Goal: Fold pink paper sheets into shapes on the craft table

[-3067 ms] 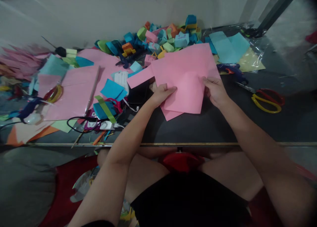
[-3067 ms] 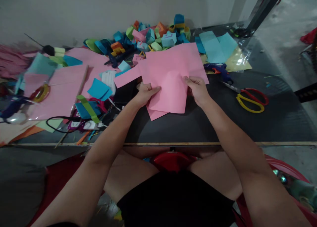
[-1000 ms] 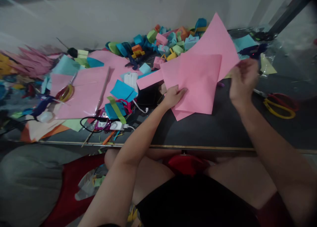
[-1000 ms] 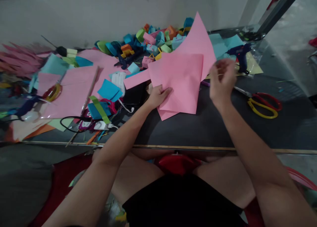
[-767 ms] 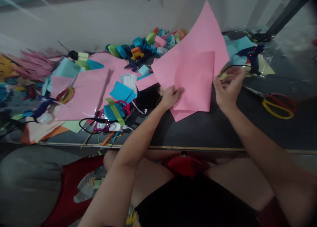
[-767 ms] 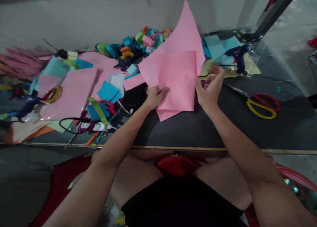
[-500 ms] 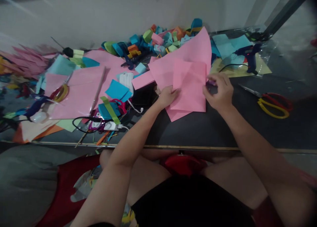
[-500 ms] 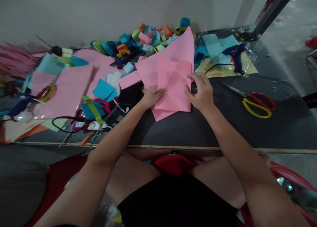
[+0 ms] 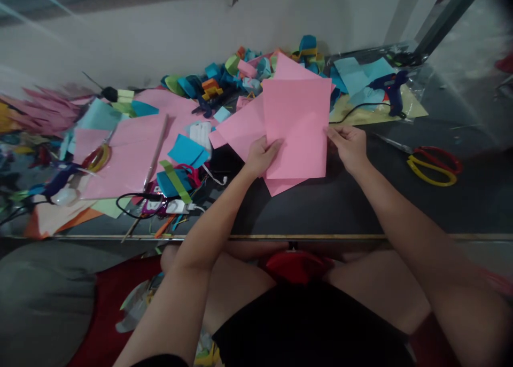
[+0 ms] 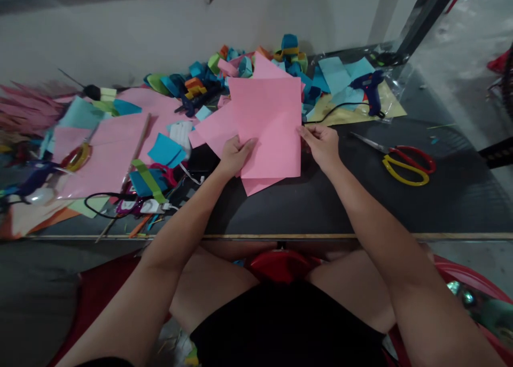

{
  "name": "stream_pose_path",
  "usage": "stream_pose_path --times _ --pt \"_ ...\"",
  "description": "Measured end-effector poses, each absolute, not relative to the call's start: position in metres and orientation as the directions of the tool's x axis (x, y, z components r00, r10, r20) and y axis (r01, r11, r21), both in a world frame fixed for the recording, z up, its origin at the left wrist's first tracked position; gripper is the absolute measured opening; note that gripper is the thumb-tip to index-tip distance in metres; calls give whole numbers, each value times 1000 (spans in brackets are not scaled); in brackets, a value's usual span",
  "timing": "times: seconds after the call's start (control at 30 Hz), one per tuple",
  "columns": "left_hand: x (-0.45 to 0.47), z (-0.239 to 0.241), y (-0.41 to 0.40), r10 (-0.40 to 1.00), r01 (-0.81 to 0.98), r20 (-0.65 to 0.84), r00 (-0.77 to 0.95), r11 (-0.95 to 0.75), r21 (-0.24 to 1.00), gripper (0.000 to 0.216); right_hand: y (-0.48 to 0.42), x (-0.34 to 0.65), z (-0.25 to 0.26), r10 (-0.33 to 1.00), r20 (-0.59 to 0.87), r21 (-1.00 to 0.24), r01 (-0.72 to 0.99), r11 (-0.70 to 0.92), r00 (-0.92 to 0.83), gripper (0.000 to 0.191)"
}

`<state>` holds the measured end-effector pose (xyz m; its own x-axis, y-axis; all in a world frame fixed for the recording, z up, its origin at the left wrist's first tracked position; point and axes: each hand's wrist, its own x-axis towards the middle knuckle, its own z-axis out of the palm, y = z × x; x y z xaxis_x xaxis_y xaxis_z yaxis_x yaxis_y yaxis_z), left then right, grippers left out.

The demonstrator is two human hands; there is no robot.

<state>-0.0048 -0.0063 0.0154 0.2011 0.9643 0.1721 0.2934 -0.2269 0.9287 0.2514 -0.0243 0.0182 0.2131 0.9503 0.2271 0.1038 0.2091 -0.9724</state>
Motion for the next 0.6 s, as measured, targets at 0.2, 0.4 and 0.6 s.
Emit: stream_pose_path --times 0.2,0.4,0.6 --pt "-10 17 -4 930 311 37 367 -160 937 52 -21 249 13 937 267 -964 41 264 224 50" --pt "-15 20 -2 854 399 -93 513 -141 906 46 -18 253 10 942 203 -979 28 203 266 55" --pt "-17 22 -1 782 334 -69 620 -184 924 37 -15 255 6 925 181 -981 -9 196 333 54"
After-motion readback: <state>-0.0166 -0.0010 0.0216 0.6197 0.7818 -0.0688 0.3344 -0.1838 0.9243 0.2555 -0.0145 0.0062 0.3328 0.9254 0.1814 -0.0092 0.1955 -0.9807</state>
